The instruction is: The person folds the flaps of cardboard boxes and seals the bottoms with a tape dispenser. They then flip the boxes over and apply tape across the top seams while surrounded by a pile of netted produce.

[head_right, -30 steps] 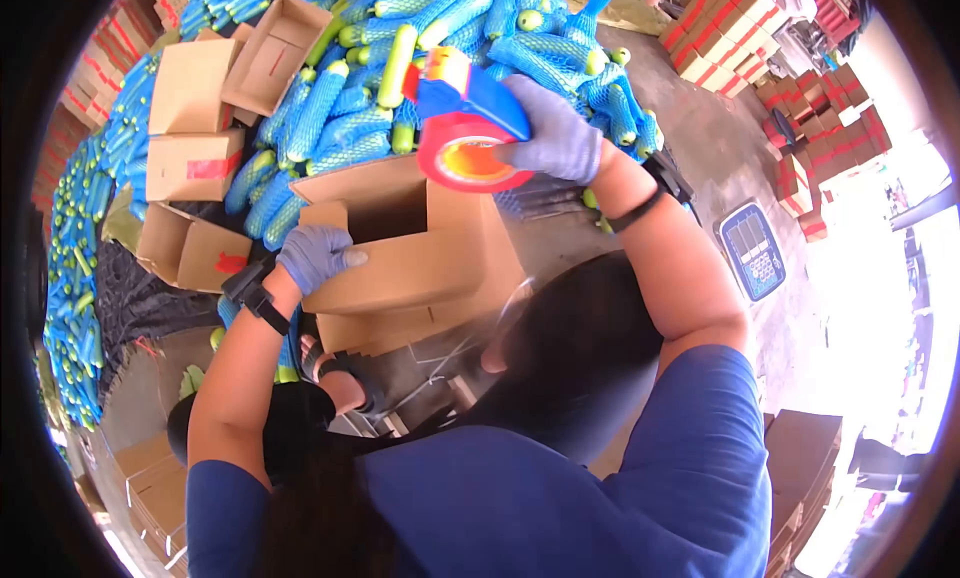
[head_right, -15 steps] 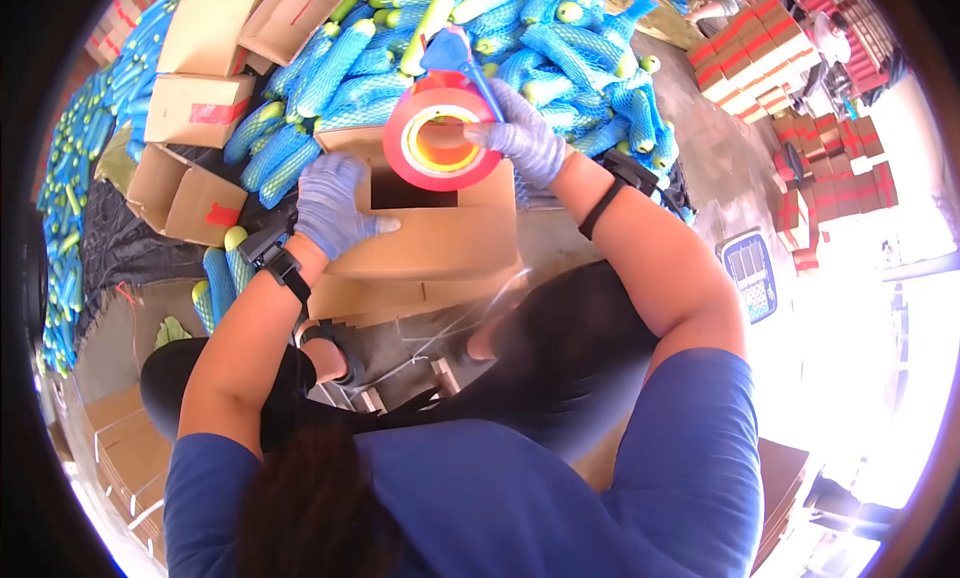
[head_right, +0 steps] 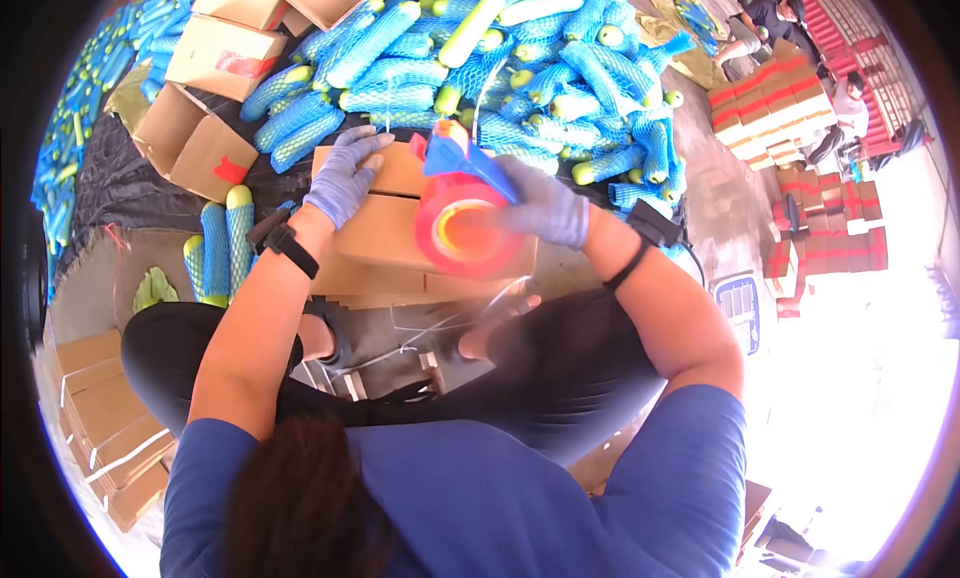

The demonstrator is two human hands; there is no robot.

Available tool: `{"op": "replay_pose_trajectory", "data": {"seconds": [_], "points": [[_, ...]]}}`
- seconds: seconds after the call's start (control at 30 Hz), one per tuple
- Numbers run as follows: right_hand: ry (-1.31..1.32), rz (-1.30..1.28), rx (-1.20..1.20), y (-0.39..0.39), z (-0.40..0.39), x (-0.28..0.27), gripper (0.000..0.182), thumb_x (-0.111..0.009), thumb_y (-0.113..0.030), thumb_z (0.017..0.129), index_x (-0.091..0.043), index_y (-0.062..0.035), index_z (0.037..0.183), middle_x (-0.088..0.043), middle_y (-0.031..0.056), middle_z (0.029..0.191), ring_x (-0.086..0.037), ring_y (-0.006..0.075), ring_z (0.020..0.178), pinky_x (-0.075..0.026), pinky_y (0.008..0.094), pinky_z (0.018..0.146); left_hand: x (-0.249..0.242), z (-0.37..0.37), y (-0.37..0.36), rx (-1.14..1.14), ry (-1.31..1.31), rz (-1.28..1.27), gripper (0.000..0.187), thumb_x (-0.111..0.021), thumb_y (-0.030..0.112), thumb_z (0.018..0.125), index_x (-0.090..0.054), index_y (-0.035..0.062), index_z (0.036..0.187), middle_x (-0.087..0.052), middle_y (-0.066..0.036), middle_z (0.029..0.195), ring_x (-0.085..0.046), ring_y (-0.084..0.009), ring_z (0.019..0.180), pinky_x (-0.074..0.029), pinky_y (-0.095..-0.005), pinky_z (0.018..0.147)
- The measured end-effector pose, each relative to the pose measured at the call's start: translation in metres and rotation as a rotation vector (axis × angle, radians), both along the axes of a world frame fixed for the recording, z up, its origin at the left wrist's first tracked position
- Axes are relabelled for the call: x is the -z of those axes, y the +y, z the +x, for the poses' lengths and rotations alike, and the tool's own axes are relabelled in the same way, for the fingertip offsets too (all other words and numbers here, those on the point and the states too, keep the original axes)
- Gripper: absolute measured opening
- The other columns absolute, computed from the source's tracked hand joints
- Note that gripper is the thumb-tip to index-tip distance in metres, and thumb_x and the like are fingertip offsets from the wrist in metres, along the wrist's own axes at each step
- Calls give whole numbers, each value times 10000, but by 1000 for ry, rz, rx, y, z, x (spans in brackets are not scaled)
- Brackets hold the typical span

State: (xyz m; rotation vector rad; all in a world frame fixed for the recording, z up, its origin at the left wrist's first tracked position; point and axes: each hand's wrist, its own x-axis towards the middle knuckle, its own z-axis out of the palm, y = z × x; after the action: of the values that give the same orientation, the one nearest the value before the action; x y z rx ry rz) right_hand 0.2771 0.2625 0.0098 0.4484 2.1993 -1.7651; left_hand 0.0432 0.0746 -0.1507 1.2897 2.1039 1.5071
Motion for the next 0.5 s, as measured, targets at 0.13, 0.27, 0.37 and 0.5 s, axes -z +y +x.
{"op": "replay_pose_trajectory", "data": {"seconds": [0.13, 0.27, 0.37, 0.5], "points": [[454, 578, -101, 8, 15, -22, 790, -841, -138, 764, -460, -46, 1450, -570, 172, 1264, -575, 265, 1155, -466, 376, 999, -10, -1, 2, -11, 47, -93, 361, -637, 11, 902, -664, 82, 1255, -490, -134, 1304, -508, -281, 1227, -405, -339, 1085], [451, 790, -279, 14, 11, -8, 829, -828, -130, 795, -421, -166, 1517, -549, 194, 1168, -577, 355, 1089, -486, 401, 951, -9, -1, 3, 0, -8, -88, 358, -641, 0, 895, -667, 82, 1243, -494, -141, 1303, -508, -292, 1230, -403, -347, 1091], [408, 792, -280, 11, 10, -14, 800, -793, -79, 794, -438, -134, 1509, -523, 147, 1120, -542, 331, 1015, -457, 398, 951, -18, 3, -2, -38, 105, -118, 314, -639, 49, 912, -678, 84, 1222, -517, -143, 1303, -500, -322, 1248, -408, -359, 1086], [432, 844, -298, 9, 12, -11, 717, -797, -155, 809, -507, -185, 1464, -545, 168, 1086, -570, 358, 970, -485, 415, 898, -54, 26, -6, -264, 620, -165, 207, -631, 176, 942, -700, 63, 1102, -644, -126, 1144, -588, -344, 1093, -483, -392, 932]]}}
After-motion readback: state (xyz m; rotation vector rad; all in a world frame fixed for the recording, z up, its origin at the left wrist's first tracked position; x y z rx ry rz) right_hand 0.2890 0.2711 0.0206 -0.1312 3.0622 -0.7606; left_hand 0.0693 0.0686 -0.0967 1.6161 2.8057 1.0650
